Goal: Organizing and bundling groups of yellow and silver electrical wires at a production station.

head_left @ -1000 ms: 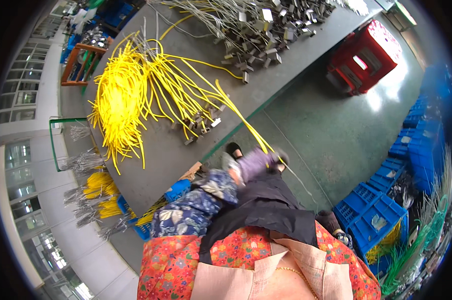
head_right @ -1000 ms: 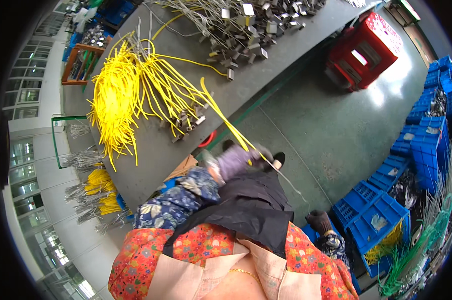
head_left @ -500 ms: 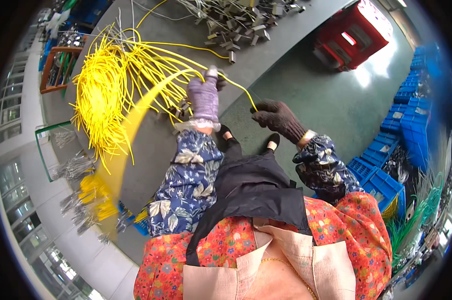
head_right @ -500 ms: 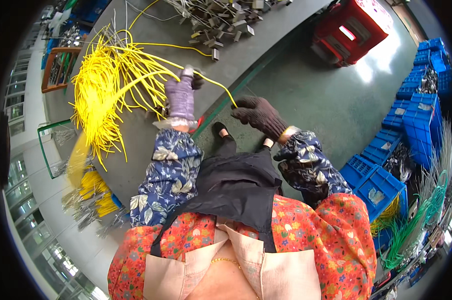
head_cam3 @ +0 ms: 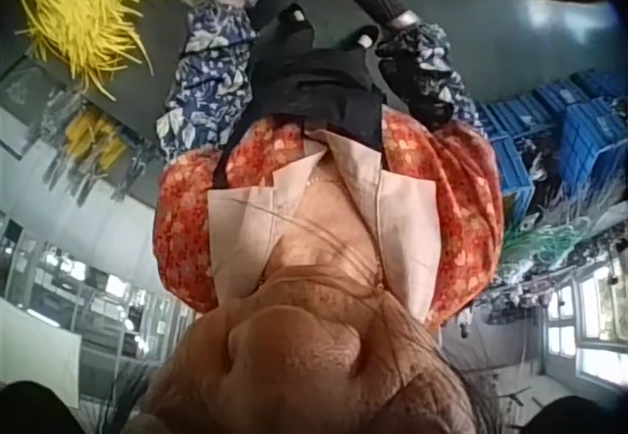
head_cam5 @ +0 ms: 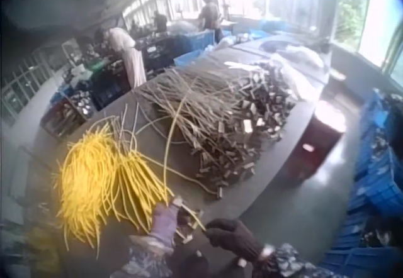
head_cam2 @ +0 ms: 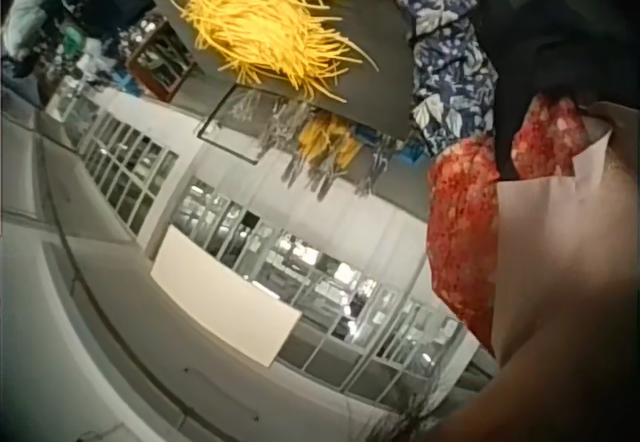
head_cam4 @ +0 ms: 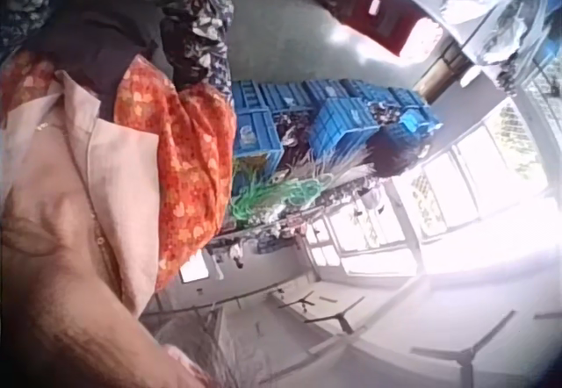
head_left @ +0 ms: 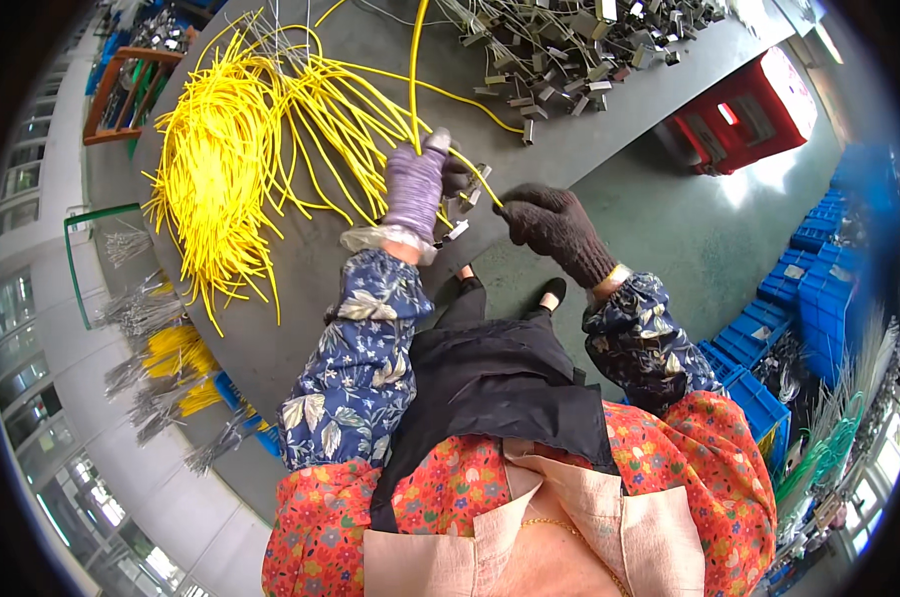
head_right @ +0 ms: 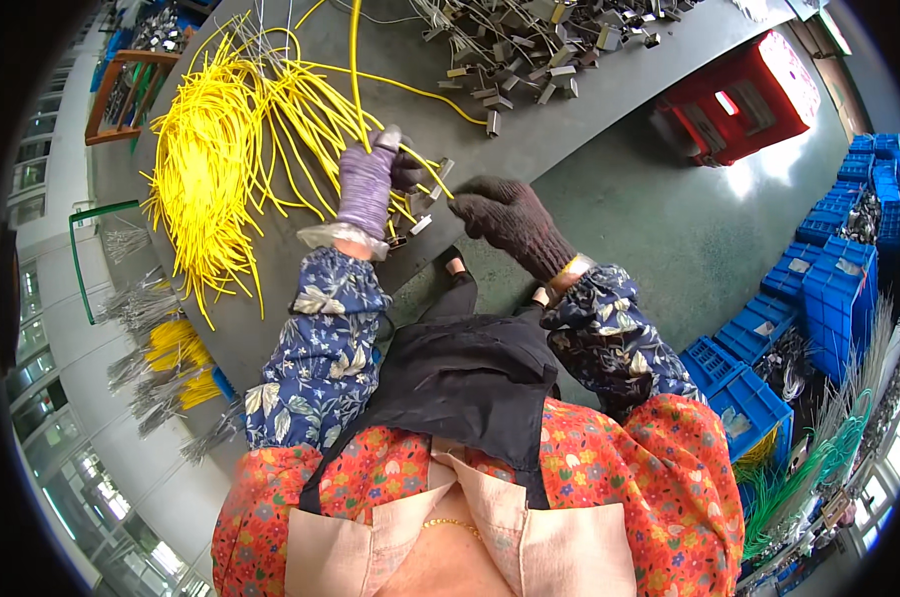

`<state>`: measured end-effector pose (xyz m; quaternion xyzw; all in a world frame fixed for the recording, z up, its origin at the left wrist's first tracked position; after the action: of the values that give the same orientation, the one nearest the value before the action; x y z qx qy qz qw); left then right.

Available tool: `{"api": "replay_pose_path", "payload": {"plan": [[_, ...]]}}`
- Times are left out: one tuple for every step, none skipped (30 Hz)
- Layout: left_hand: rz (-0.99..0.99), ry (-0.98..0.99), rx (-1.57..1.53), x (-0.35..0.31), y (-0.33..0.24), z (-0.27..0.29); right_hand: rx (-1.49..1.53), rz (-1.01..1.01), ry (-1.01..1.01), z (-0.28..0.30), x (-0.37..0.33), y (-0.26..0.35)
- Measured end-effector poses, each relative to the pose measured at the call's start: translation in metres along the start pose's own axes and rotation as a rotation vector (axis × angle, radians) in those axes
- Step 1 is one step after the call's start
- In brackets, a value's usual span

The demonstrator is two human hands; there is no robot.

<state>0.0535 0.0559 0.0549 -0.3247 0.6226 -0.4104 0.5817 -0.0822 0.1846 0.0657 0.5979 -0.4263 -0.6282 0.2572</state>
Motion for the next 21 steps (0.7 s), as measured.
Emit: {"api": "replay_pose_path", "payload": {"plan": [[-0.02, 0.013, 0.093, -0.005, 0.003, -0.005, -0.001, -0.004, 0.0, -0.003, 0.006, 0.005], [-0.039, 0.031, 0.187, -0.011, 0.005, -0.012, 0.071, -0.044, -0.014, -0.006, 0.014, 0.009], [-0.039, 0.003, 0.222, -0.012, 0.012, -0.015, 0.143, -0.082, -0.028, -0.007, 0.022, 0.012], [-0.037, 0.007, 0.223, -0.011, 0.013, -0.014, 0.144, -0.084, -0.032, -0.009, 0.027, 0.008], [-0.046, 0.004, 0.276, -0.009, 0.011, -0.011, 0.171, 0.008, -0.023, -0.013, 0.036, -0.001], [-0.058, -0.008, 0.328, -0.01, 0.007, -0.005, 0.196, 0.103, -0.007, -0.016, 0.042, -0.01], [-0.172, -0.013, 0.414, -0.005, 0.005, 0.006, 0.052, 0.201, 0.086, -0.015, 0.049, -0.026], [-0.113, -0.035, 0.337, 0.001, 0.004, 0.015, 0.047, 0.202, 0.077, -0.013, 0.049, -0.023], [-0.06, -0.059, 0.318, 0.008, 0.001, 0.031, -0.097, 0.234, -0.069, -0.011, 0.044, -0.015], [-0.008, -0.082, 0.298, 0.015, -0.003, 0.048, -0.241, 0.265, -0.216, -0.008, 0.04, -0.004], [-0.045, -0.08, 0.246, 0.015, -0.007, 0.059, -0.462, 0.336, -0.36, 0.001, 0.033, 0.013], [-0.079, -0.077, 0.195, 0.016, -0.008, 0.068, -0.466, 0.336, -0.375, 0.008, 0.039, 0.012], [-0.059, -0.108, 0.181, 0.022, -0.009, 0.074, -0.564, 0.384, -0.494, 0.019, 0.051, 0.011], [-0.043, -0.141, 0.167, 0.027, -0.011, 0.082, -0.662, 0.434, -0.611, 0.028, 0.061, 0.01], [-0.021, -0.116, 0.192, 0.036, -0.007, 0.086, -0.707, 0.633, -0.613, 0.031, 0.067, 0.002], [0.038, -0.108, 0.217, 0.041, 0.001, 0.088, -0.714, 0.634, -0.631, 0.031, 0.073, -0.012], [0.058, -0.126, 0.287, 0.043, 0.005, 0.093, -0.874, 0.496, -0.509, 0.014, 0.085, -0.027], [0.08, -0.142, 0.354, 0.042, 0.006, 0.095, -1.03, 0.352, -0.383, -0.005, 0.087, -0.03], [0.064, -0.208, 0.418, 0.04, 0.006, 0.096, -0.964, 0.465, -0.308, -0.022, 0.079, -0.029], [0.018, -0.238, 0.459, 0.038, 0.006, 0.098, -0.898, 0.574, -0.235, -0.04, 0.067, -0.021], [-0.075, -0.309, 0.497, 0.045, 0.015, 0.111, -0.914, 0.456, -0.231, -0.061, 0.061, -0.015]]}}
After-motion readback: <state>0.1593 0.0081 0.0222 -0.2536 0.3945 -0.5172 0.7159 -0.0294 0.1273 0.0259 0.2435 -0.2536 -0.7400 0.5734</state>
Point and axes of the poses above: each hand's wrist, its own x-axis towards the middle knuckle, its own z-axis out of the back of the hand, y = z × x, the point moved 3 cm from there along x, towards the middle knuckle, and after that the axes turned 7 degrees about -y, right-handed, at the moved point
